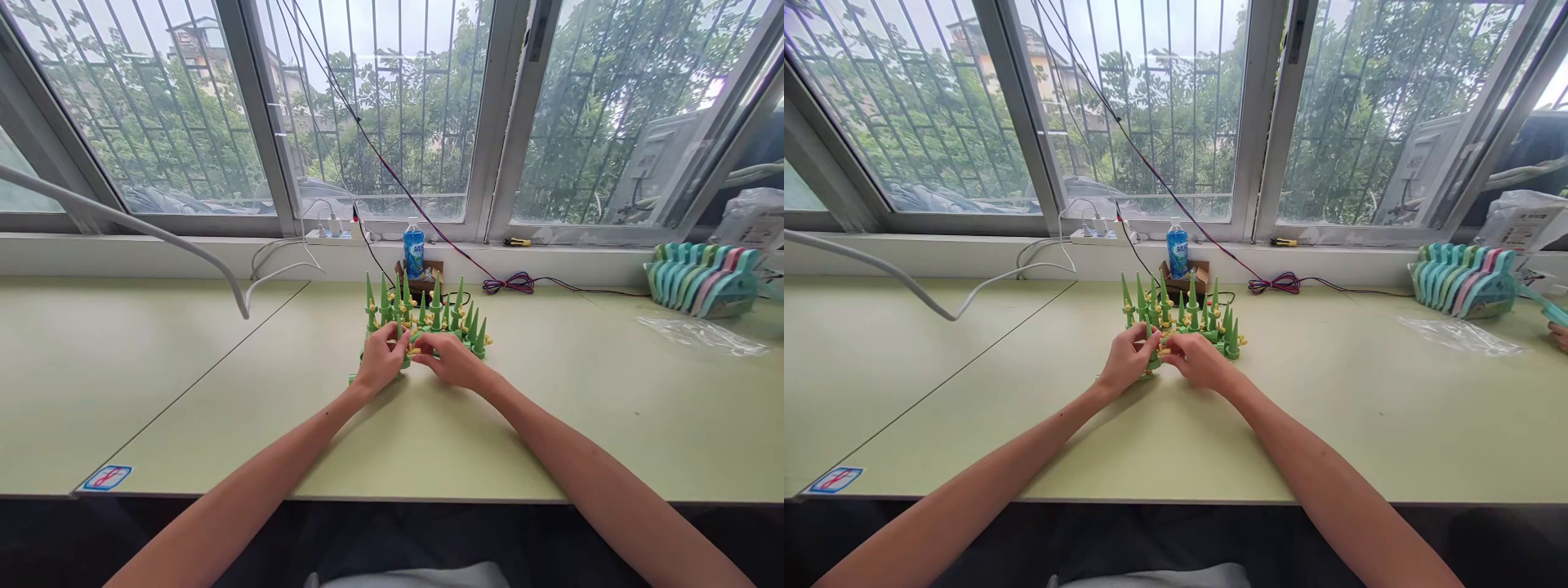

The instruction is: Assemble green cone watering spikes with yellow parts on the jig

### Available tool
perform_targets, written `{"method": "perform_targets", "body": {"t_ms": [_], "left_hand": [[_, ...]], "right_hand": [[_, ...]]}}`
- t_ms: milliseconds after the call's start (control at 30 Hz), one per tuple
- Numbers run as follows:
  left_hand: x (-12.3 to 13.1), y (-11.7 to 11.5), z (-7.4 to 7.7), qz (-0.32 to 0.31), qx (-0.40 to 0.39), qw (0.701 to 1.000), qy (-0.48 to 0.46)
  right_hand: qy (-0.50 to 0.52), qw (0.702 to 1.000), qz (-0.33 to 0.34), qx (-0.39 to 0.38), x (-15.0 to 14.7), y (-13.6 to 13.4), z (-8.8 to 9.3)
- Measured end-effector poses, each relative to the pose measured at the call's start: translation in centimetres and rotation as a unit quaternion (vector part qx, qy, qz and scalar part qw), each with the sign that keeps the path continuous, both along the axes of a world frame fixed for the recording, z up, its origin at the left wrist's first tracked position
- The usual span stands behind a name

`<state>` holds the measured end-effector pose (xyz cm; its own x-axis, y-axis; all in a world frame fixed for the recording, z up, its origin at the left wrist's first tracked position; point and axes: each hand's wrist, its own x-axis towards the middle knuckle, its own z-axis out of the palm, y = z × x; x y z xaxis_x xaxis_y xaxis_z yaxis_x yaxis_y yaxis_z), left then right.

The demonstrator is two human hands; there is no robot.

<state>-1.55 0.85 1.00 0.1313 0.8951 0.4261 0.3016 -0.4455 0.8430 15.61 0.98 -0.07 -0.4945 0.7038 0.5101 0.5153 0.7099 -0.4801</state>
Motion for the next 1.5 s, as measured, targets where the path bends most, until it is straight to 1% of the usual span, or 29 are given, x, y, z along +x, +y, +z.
{"method": "perform_targets", "body": {"t_ms": [100,400,733,967,1167,1500], "left_hand": [[0.04,-0.06,0.06,0.0,0.002,1.0,0.001],[0.02,0.03,-0.25,-0.007,0.007,1.0,-0.001],[0.05,-0.16,0.07,-0.008,0.006,1.0,0.012],[0.03,-0.08,0.02,-0.007,0.009,1.0,0.014],[0.04,0.02,-0.13,-0.005,0.012,1.0,0.014],[0.07,-0.13,-0.03,-0.019,0.009,1.0,0.019]], "right_hand": [[0.009,1.0,0.008,0.003,0.0,0.12,-0.15],[0.011,1.0,0.003,0.002,-0.01,0.18,-0.2],[0.001,1.0,0.001,-0.008,0.03,0.21,-0.33],[0.0,1.0,-0.003,-0.016,-0.01,0.21,-0.31],[0.012,1.0,0.009,-0.011,0.03,0.18,-0.31],[0.007,1.0,0.005,-0.011,0.04,0.17,-0.24]]}}
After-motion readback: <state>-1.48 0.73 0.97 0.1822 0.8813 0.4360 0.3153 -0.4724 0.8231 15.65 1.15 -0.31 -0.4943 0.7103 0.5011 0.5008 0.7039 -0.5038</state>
